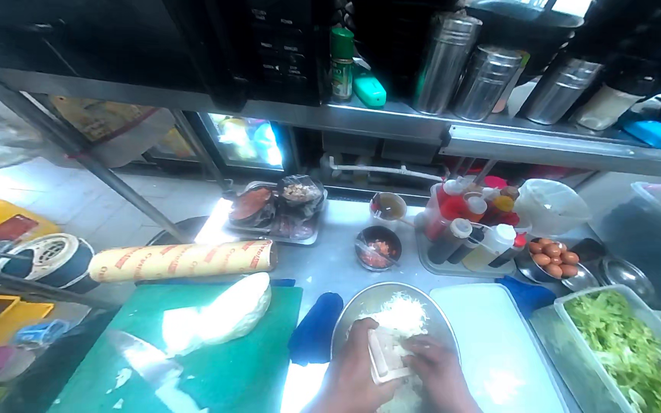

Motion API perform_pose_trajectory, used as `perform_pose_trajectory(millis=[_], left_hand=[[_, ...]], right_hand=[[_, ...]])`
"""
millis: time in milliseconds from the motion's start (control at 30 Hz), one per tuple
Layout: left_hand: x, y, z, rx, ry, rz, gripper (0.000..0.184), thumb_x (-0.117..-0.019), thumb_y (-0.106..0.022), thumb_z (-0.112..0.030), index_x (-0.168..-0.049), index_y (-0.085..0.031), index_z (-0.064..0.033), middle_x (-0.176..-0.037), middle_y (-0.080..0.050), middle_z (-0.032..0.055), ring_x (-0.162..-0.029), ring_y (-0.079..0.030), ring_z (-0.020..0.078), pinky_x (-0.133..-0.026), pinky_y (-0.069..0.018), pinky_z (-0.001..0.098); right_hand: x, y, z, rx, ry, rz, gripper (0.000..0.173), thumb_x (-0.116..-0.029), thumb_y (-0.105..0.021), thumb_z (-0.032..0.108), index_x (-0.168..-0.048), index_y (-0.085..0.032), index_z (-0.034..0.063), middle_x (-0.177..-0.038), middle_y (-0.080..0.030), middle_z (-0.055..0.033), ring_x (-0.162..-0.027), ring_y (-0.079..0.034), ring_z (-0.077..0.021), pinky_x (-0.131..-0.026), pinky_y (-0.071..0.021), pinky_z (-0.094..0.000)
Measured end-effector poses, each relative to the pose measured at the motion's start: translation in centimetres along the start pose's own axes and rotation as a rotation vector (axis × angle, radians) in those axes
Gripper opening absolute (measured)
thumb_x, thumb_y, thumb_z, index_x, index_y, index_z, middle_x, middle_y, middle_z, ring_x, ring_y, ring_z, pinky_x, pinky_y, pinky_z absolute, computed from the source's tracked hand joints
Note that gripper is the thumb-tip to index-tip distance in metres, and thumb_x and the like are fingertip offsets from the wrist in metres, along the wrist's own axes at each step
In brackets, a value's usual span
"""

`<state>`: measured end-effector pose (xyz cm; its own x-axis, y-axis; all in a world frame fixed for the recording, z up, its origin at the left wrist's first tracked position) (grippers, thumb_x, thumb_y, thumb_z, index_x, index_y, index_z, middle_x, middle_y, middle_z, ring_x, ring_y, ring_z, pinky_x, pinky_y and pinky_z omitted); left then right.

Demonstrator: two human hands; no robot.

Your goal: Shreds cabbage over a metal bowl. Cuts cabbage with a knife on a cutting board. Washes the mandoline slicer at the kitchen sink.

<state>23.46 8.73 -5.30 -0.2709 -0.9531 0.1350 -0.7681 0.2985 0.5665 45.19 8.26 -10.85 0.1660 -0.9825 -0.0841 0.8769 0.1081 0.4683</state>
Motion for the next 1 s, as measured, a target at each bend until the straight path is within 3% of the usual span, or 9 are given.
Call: perform_pose_trajectory(millis=[67, 167, 333, 500, 633, 800, 933, 1000], left_hand=[[-0.1, -0.1, 0.1, -0.008, -0.017, -0.001, 0.109, -0.0641, -0.09, -0.059, -0.148, -0.038, -0.0137, -0.132, -0.061, 0.0068, -0.105, -0.068, 0.0127, -0.089, -0.0615, 0.0376], [0.3, 0.1, -0.2, 0.003, -0.019, 0.005, 0.107, -0.0659, -0.09, -0.057, -0.148, -0.038, -0.0119, -0.133, -0.061, 0.008, -0.105, -0.068, 0.0129, -0.09, -0.0614, 0.0381], [-0.1, -0.1, -0.1, -0.004, 0.011, 0.02, 0.109, -0.0641, -0.091, -0.058, -0.149, -0.037, -0.0139, -0.131, -0.061, 0.0064, -0.105, -0.068, 0.0115, -0.09, -0.0617, 0.0374], [0.4, 0.2, -0.4, 0.008, 0.005, 0.01, 0.109, -0.0644, -0.092, -0.056, -0.148, -0.037, -0.0111, -0.13, -0.063, 0.0076, -0.105, -0.069, 0.0129, -0.091, -0.061, 0.0385], [0.2, 0.0, 0.1, 0.016, -0.025, -0.001, 0.109, -0.0645, -0.092, -0.057, -0.148, -0.037, -0.011, -0.131, -0.062, 0.0069, -0.107, -0.068, 0.0119, -0.091, -0.0614, 0.0375], [0.5, 0.3, -0.1, 0.016, 0.009, 0.008, 0.109, -0.0643, -0.093, -0.054, -0.148, -0.038, -0.0112, -0.131, -0.062, 0.0087, -0.106, -0.068, 0.0143, -0.091, -0.061, 0.0398], [-0.1, 0.1, 0.0, 0.013, -0.003, 0.005, 0.11, -0.0634, -0.093, -0.055, -0.148, -0.037, -0.0114, -0.13, -0.062, 0.0081, -0.105, -0.068, 0.0133, -0.09, -0.0614, 0.039], [-0.1, 0.1, -0.2, 0.009, -0.014, 0.008, 0.11, -0.0637, -0.093, -0.055, -0.148, -0.038, -0.0108, -0.13, -0.063, 0.0081, -0.106, -0.069, 0.0134, -0.091, -0.0617, 0.0393]], right_hand=[[0.0, 0.0, -1.0, 0.006, 0.009, -0.022, 0.023, -0.0902, -0.077, 0.013, -0.112, -0.081, 0.0216, -0.119, -0.074, 0.0062, -0.112, -0.068, -0.0078, -0.097, -0.0608, -0.0321], [0.6, 0.4, -6.1, 0.112, -0.127, -0.014, 0.022, -0.0895, -0.078, 0.02, -0.111, -0.081, 0.0233, -0.118, -0.074, 0.0074, -0.11, -0.068, -0.0042, -0.096, -0.0594, -0.029], [0.2, 0.2, 0.2, 0.0, 0.003, 0.003, 0.022, -0.0908, -0.078, 0.015, -0.111, -0.081, 0.0225, -0.12, -0.074, 0.0078, -0.116, -0.067, -0.0071, -0.101, -0.0588, -0.0326], [0.3, 0.1, -5.0, 0.078, -0.082, -0.004, 0.023, -0.0915, -0.076, 0.019, -0.113, -0.08, 0.0246, -0.118, -0.074, 0.0087, -0.111, -0.068, -0.0037, -0.098, -0.0591, -0.0291], [0.2, -0.2, 0.4, 0.018, 0.005, 0.016, 0.024, -0.0917, -0.076, 0.014, -0.113, -0.081, 0.0236, -0.121, -0.073, 0.0085, -0.117, -0.066, -0.0056, -0.103, -0.0573, -0.0317], [0.5, 0.1, -5.9, 0.116, -0.084, 0.024, 0.023, -0.0929, -0.075, 0.021, -0.115, -0.079, 0.0248, -0.121, -0.073, 0.0087, -0.115, -0.066, -0.0031, -0.102, -0.0569, -0.0296], [-0.1, -0.1, -0.2, 0.051, 0.028, 0.02, 0.022, -0.0925, -0.075, 0.015, -0.113, -0.08, 0.0231, -0.121, -0.073, 0.0082, -0.117, -0.065, -0.0052, -0.103, -0.0566, -0.0319], [-0.1, -0.1, -1.2, 0.039, 0.046, 0.0, 0.022, -0.0926, -0.074, 0.014, -0.112, -0.08, 0.021, -0.121, -0.073, 0.0063, -0.116, -0.067, -0.0064, -0.101, -0.0582, -0.0322]])
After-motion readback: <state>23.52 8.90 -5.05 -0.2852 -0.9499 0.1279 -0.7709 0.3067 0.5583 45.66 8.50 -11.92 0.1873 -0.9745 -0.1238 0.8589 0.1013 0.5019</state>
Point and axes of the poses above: each hand's wrist, its own x-axis away from the middle knuckle, its own y-axis out of the back of the hand, z = x × y, the point moved 8 cm from there along -x, towards the middle knuckle
